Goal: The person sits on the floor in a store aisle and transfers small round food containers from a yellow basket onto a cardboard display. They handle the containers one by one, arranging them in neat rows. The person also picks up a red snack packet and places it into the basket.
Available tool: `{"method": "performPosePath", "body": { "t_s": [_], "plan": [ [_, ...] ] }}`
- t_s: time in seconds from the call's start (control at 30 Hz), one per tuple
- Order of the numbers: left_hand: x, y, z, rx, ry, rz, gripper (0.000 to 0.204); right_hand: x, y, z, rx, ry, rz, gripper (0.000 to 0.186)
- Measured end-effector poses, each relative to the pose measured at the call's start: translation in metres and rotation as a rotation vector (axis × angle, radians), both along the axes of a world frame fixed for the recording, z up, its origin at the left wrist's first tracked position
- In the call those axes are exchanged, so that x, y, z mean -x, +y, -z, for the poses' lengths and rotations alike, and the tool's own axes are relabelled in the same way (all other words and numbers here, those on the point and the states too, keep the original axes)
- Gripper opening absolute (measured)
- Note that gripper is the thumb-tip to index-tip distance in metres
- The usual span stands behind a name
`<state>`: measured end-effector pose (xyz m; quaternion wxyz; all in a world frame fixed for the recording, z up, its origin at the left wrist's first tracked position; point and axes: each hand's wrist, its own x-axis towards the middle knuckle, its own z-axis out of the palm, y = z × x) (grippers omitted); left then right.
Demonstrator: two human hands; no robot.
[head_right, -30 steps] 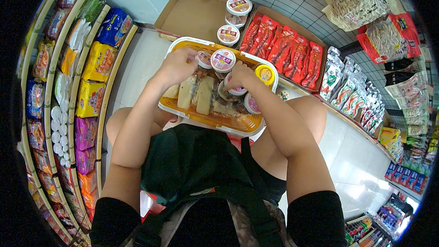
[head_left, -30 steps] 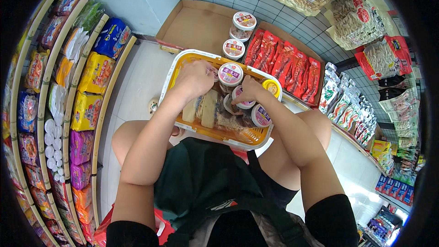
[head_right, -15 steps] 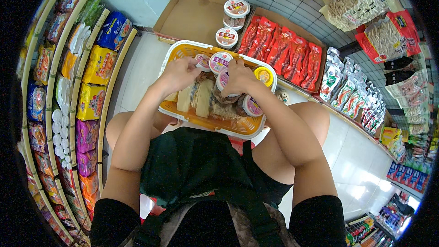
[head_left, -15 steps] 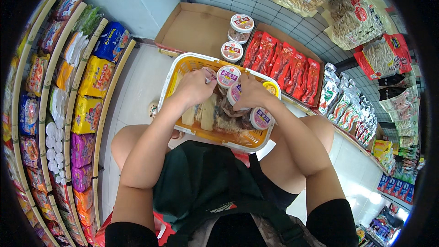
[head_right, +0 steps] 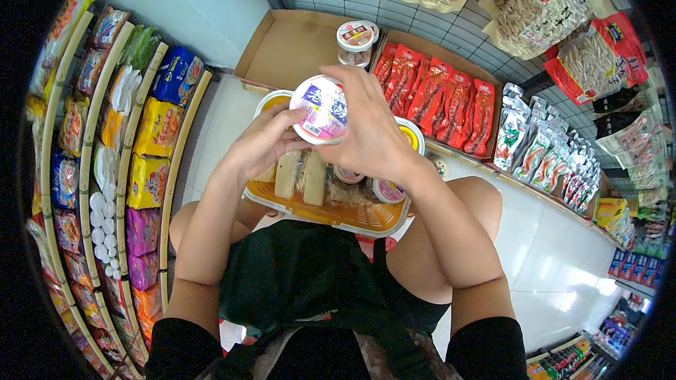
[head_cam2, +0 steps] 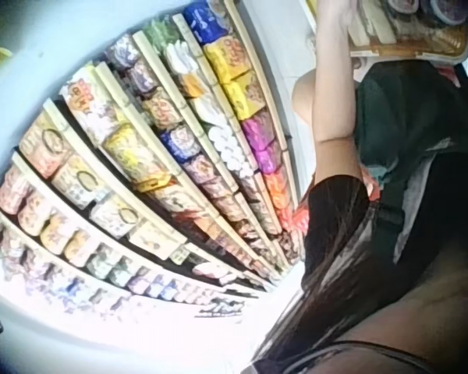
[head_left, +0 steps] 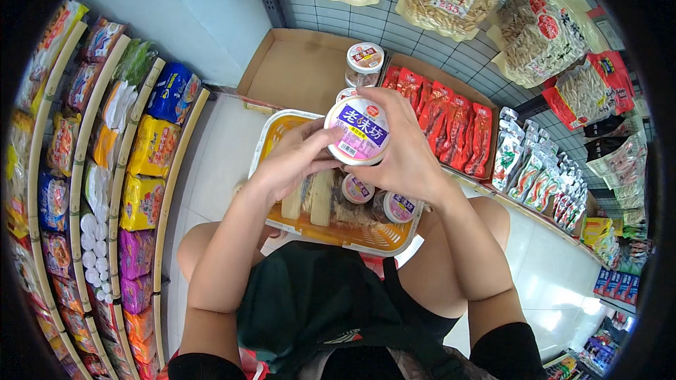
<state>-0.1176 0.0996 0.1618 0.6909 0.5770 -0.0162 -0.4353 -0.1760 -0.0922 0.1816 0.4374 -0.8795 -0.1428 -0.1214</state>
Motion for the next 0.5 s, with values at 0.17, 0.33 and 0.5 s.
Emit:
{"method": "performPosePath", "body": {
  "t_s": [0.17, 0.33, 0.5],
  "plan": [
    [0.002, -0.0015, 0.0004, 0.068, -0.041, -0.094, 0.085, 0.0005, -0.0018, -0.0044, 0.007, -0.042, 0.003, 0.088],
    [0.0025, -0.0043, 0.0004, 0.103, -0.076, -0.137, 0.085, 0.0001, -0.0038, -0.0063, -0.03, -0.061, 0.005, 0.087],
    [0.0017, -0.0041, 0.0, 0.155, -0.091, -0.142, 0.083, -0.0005, -0.0049, -0.0107, -0.043, -0.1, 0.007, 0.083]
  ]
}}
